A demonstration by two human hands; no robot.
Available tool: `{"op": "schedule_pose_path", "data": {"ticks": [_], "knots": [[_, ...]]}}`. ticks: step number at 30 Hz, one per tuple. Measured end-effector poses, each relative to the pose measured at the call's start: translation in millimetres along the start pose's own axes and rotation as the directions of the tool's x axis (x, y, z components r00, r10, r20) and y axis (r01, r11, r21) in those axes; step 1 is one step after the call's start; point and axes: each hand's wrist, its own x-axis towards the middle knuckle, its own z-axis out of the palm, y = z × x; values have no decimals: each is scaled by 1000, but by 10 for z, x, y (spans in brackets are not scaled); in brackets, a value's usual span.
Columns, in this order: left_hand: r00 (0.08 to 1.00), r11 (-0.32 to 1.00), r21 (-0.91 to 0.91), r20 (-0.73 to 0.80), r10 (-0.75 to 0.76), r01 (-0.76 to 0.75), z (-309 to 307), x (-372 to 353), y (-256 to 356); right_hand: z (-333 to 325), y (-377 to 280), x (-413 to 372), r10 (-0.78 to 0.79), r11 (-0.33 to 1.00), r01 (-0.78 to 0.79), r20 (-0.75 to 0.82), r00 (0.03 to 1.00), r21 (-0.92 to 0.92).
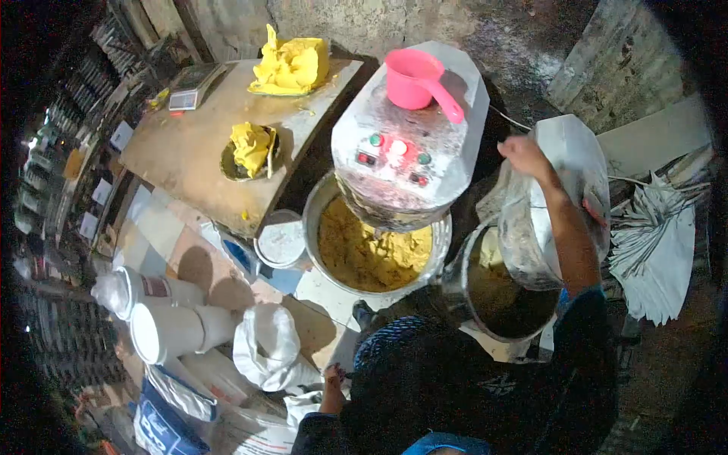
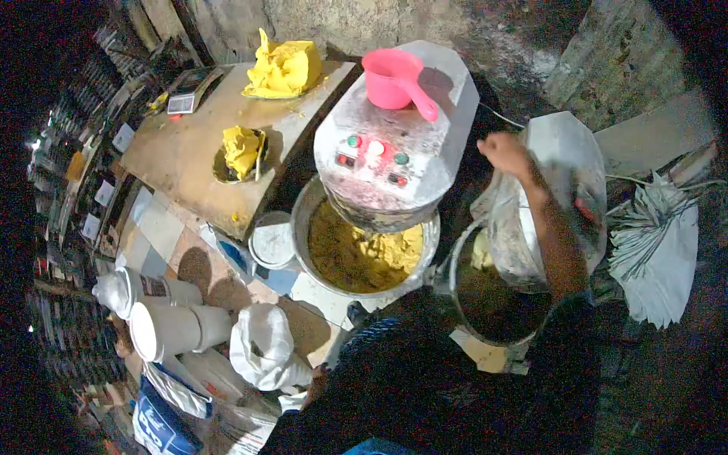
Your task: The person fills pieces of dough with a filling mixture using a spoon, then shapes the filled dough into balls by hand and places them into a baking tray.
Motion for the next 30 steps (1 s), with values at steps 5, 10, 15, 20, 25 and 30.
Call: {"op": "schedule_pose_path", "data": {"ticks": [5, 10, 15, 20, 25, 30], "knots": [[960, 947, -186, -148, 237, -263, -232, 203, 798, -188, -180, 1100, -283, 768, 139, -136, 950, -625], [931, 916, -186, -159, 330, -356, -655, 298, 915, -335, -516, 1228, 274, 960, -264, -112, 955, 93], [999, 916, -400, 29, 40, -26, -1000, 498, 130, -81, -1182, 1414, 262, 601, -361, 251, 932, 714], [979, 959, 200, -11, 206, -199, -740, 149, -114, 28, -1742, 1223, 263, 547, -374, 270, 926, 749], [804, 465, 692, 295, 516, -553, -680, -95, -121, 151, -1579, 1273, 199, 654, -260, 170, 965, 710], [998, 967, -254, -58, -22, 6, -856, 324, -267, 54, -1413, 1049, 174, 688, -236, 159, 972, 686]]}}
